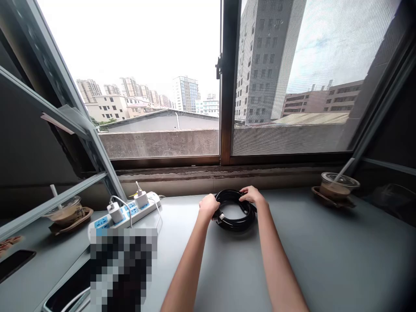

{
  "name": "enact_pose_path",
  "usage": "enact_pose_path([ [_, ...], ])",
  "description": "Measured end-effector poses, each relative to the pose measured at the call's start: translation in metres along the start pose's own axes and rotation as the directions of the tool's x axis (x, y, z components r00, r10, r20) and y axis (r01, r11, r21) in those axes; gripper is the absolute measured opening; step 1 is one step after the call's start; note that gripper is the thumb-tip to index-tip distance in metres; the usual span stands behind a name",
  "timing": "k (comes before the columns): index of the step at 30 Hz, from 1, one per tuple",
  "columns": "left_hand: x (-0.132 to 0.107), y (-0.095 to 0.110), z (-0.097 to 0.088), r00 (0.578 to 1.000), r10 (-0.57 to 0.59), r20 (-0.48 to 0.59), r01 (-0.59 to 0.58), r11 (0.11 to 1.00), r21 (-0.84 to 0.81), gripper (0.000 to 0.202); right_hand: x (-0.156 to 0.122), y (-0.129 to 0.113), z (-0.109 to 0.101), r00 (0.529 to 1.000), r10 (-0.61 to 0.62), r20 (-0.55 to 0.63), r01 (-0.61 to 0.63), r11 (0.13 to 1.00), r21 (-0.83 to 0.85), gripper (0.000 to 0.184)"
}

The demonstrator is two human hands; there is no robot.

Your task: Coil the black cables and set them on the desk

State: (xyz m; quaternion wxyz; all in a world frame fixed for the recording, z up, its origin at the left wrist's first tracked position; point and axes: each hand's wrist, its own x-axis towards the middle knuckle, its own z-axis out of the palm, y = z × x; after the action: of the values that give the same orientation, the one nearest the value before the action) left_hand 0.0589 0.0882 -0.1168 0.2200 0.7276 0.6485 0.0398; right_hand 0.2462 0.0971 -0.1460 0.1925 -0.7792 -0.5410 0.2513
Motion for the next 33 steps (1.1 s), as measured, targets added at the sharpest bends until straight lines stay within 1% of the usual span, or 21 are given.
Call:
enact_pose_path([
  [5, 0.001, 0.0, 0.001, 0.997, 0.03, -0.073, -0.035, 0.997, -0.062, 0.031, 0.002, 0.002, -0.001, 0.997, -0.007, -0.082, 0.009, 1.0, 0.017, 0.031],
  [7, 0.0, 0.002, 0.002, 0.997, 0.03, -0.065, -0.034, 0.997, -0.073, 0.032, 0.002, 0.003, -0.001, 0.995, 0.0, -0.096, 0.003, 1.0, 0.024, 0.03],
  [11, 0.0, 0.003, 0.001, 1.0, 0.014, -0.019, -0.015, 0.998, -0.06, 0.031, 0.004, 0.007, -0.003, 0.996, -0.001, -0.087, 0.005, 0.999, 0.054, 0.029],
  [15, 0.0, 0.004, -0.003, 1.0, 0.01, 0.001, -0.01, 1.0, -0.015, 0.028, 0.007, 0.01, -0.007, 0.996, 0.005, -0.088, 0.003, 0.996, 0.092, 0.027],
  [20, -0.002, 0.003, -0.006, 1.0, -0.006, -0.004, 0.006, 0.999, 0.048, 0.029, 0.012, 0.016, -0.003, 1.0, -0.001, -0.009, 0.003, 0.987, 0.161, 0.027],
  [22, -0.004, 0.004, -0.007, 1.0, -0.004, -0.027, 0.005, 0.998, 0.069, 0.035, 0.015, 0.02, -0.001, 1.0, -0.008, 0.018, 0.005, 0.983, 0.182, 0.027],
  [24, -0.007, 0.007, -0.006, 0.997, 0.023, -0.073, -0.016, 0.996, 0.091, 0.045, 0.018, 0.024, -0.001, 0.999, -0.018, 0.028, 0.012, 0.98, 0.198, 0.027],
  [27, -0.009, 0.014, 0.0, 0.983, 0.129, -0.131, -0.112, 0.985, 0.134, 0.059, 0.022, 0.028, 0.001, 0.999, -0.028, 0.026, 0.022, 0.977, 0.214, 0.027],
  [28, -0.009, 0.016, 0.004, 0.978, 0.169, -0.121, -0.151, 0.977, 0.149, 0.065, 0.023, 0.029, 0.003, 0.999, -0.031, 0.024, 0.025, 0.976, 0.217, 0.027],
  [30, -0.008, 0.019, 0.014, 0.974, 0.219, -0.055, -0.206, 0.962, 0.177, 0.082, 0.025, 0.031, 0.007, 0.999, -0.039, 0.02, 0.033, 0.974, 0.223, 0.027],
  [32, -0.006, 0.02, 0.025, 0.974, 0.225, 0.015, -0.223, 0.953, 0.204, 0.1, 0.026, 0.032, 0.011, 0.999, -0.048, 0.011, 0.044, 0.972, 0.229, 0.027],
  [33, -0.004, 0.019, 0.03, 0.975, 0.221, 0.035, -0.223, 0.951, 0.216, 0.105, 0.026, 0.033, 0.013, 0.999, -0.052, 0.004, 0.05, 0.971, 0.232, 0.027],
])
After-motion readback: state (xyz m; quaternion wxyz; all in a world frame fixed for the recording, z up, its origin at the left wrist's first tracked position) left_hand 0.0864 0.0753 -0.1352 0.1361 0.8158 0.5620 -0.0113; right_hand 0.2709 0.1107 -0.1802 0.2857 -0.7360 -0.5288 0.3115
